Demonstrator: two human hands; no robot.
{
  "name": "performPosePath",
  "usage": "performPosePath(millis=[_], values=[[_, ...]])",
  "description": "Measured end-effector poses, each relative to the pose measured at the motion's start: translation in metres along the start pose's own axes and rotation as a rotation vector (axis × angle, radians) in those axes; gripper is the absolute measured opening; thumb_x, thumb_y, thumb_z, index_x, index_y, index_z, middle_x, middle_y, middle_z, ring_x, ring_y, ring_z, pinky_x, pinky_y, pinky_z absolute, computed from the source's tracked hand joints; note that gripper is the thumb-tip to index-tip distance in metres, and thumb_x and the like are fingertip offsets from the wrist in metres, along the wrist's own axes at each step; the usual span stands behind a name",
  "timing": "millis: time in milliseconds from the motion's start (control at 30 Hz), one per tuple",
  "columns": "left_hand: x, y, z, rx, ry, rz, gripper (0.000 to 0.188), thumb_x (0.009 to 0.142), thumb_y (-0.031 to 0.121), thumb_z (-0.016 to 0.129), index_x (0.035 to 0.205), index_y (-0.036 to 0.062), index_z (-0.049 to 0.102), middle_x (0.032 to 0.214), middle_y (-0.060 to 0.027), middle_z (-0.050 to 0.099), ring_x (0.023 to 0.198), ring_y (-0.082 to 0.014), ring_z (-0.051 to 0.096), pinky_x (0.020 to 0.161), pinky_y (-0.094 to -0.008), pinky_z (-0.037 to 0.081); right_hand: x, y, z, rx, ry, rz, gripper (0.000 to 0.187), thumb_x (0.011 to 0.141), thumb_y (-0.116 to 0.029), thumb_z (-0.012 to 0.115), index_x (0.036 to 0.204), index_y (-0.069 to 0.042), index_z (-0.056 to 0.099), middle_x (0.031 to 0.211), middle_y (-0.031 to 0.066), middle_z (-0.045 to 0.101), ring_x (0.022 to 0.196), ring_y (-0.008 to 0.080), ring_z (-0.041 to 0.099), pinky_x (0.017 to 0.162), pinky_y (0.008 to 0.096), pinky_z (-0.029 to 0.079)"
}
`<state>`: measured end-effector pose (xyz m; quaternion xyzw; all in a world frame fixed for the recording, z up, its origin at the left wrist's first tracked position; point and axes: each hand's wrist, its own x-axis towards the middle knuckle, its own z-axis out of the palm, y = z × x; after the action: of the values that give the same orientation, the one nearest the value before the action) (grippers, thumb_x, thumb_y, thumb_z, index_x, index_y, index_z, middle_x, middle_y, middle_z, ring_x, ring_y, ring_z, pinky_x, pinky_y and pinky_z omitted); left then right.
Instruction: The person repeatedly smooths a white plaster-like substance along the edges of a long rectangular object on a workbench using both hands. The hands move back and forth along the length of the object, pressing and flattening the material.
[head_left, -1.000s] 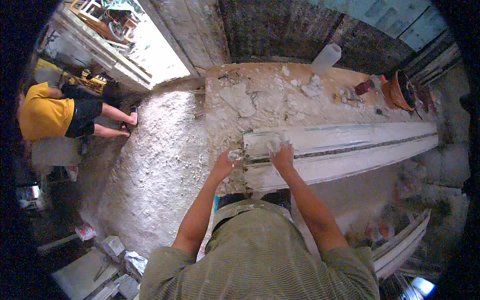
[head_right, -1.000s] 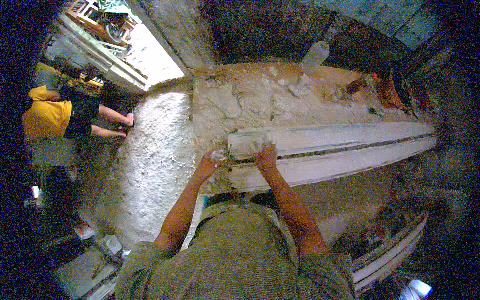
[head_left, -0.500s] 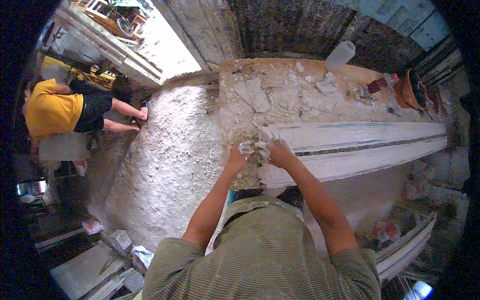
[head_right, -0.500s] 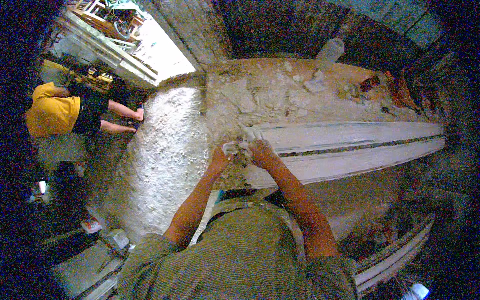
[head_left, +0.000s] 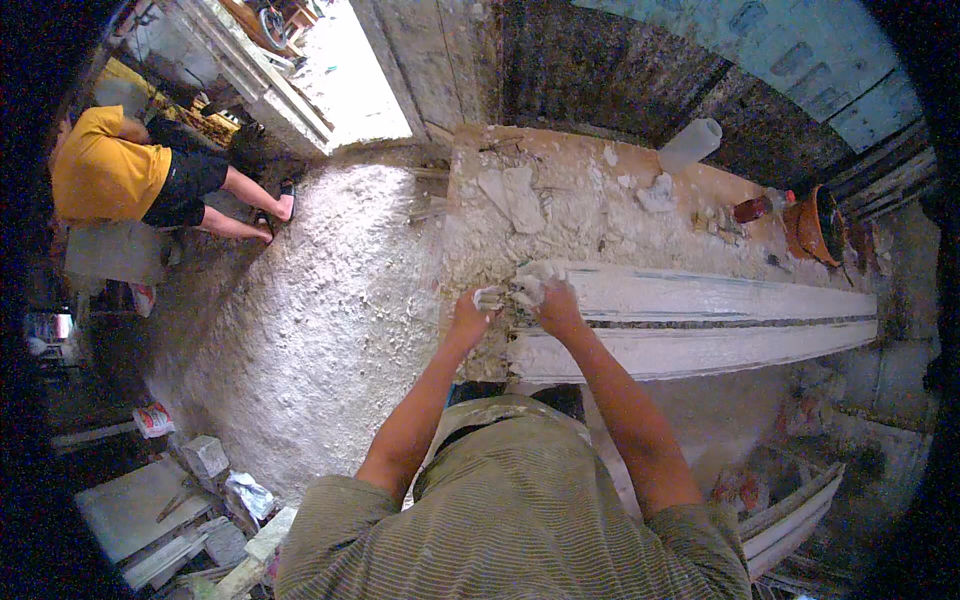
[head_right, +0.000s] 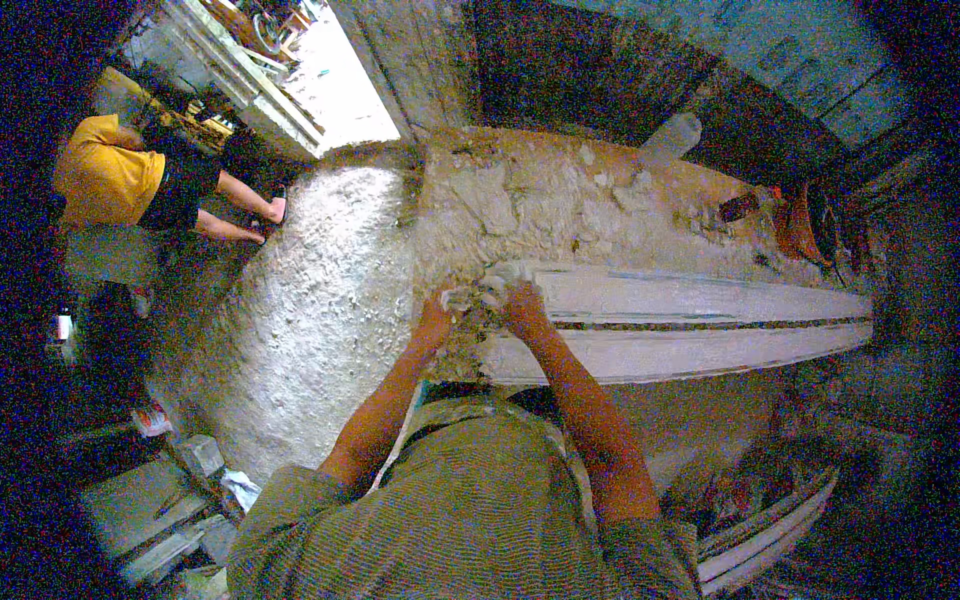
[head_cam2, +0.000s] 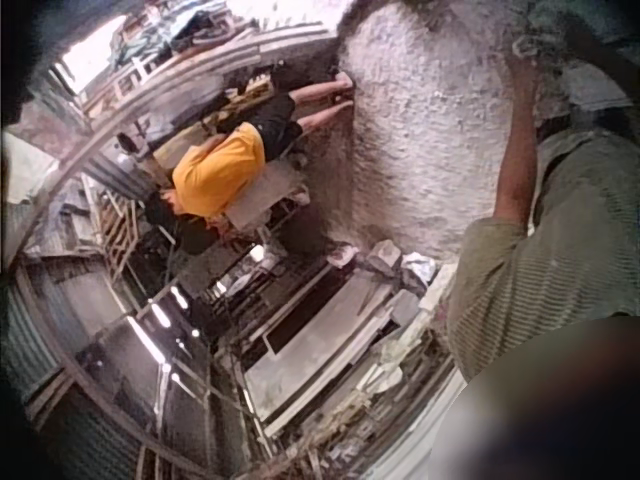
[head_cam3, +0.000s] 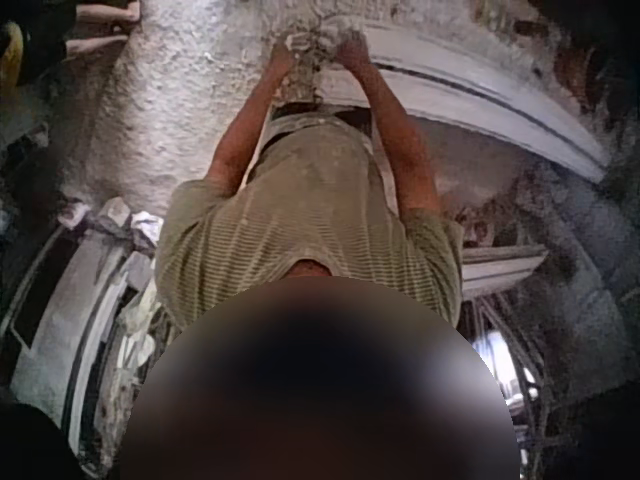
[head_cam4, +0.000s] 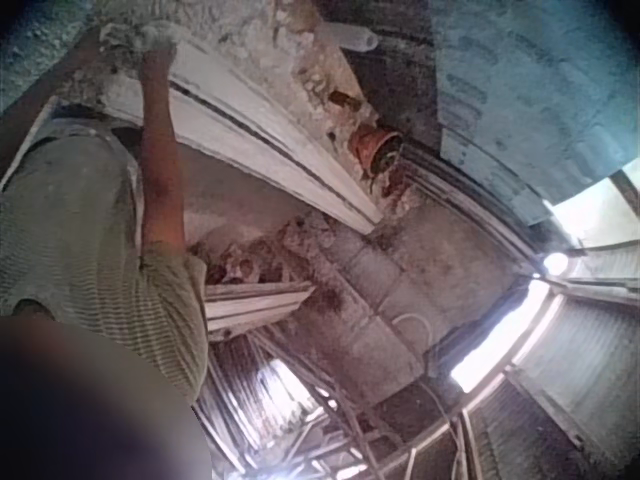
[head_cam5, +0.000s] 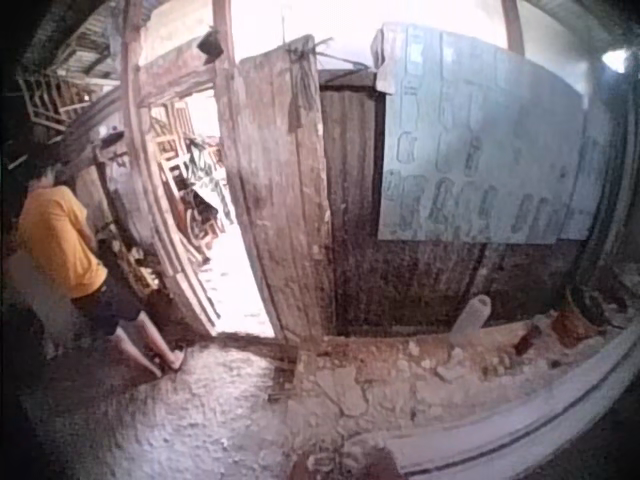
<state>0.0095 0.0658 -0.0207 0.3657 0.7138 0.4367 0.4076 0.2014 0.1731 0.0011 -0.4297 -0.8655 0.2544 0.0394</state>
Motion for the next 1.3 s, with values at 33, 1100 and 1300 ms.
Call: performPosePath(millis=[33, 1100, 1300], values=[[-0.002, 0.001, 0.0, 0.049, 0.031, 0.049, 0.047, 0.075, -0.001, 0.08, 0.121, -0.0008, 0.066, 0.108, -0.0146, 0.074, 0.103, -0.0255, 0.071, 0.091, -0.0371, 0.056, 0.003, -0.002, 0.0, -0.036, -0.088, 0.0, 0.054, 0.078, -0.013, 0.079, 0.13, -0.021, 0.065, 0.134, 0.0188, 0.056, 0.125, 0.0427, 0.052, 0.111, 0.0561, 0.04], [0.03, -0.053, 0.004, -0.089, 0.019, 0.064, 0.044, 0.082, 0.011, 0.083, 0.122, 0.0041, 0.066, 0.106, -0.0091, 0.076, 0.097, -0.0228, 0.073, 0.089, -0.0365, 0.056, -0.054, -0.023, 0.0, -0.236, 0.261, -0.018, 0.048, 0.084, -0.036, 0.069, 0.119, -0.003, 0.068, 0.12, 0.0209, 0.066, 0.118, 0.0404, 0.06, 0.106, 0.0521, 0.044], [-0.002, 0.004, -0.019, 0.438, 0.051, 0.191, 0.055, 0.084, 0.017, 0.082, 0.132, 0.0047, 0.059, 0.134, -0.0207, 0.062, 0.129, -0.0371, 0.055, 0.112, -0.0456, 0.042, -0.115, 0.069, -0.028, -0.411, 0.059, 0.506, 0.059, 0.088, -0.041, 0.067, 0.132, 0.0, 0.064, 0.14, 0.0247, 0.059, 0.129, 0.0409, 0.055, 0.11, 0.0525, 0.04]])
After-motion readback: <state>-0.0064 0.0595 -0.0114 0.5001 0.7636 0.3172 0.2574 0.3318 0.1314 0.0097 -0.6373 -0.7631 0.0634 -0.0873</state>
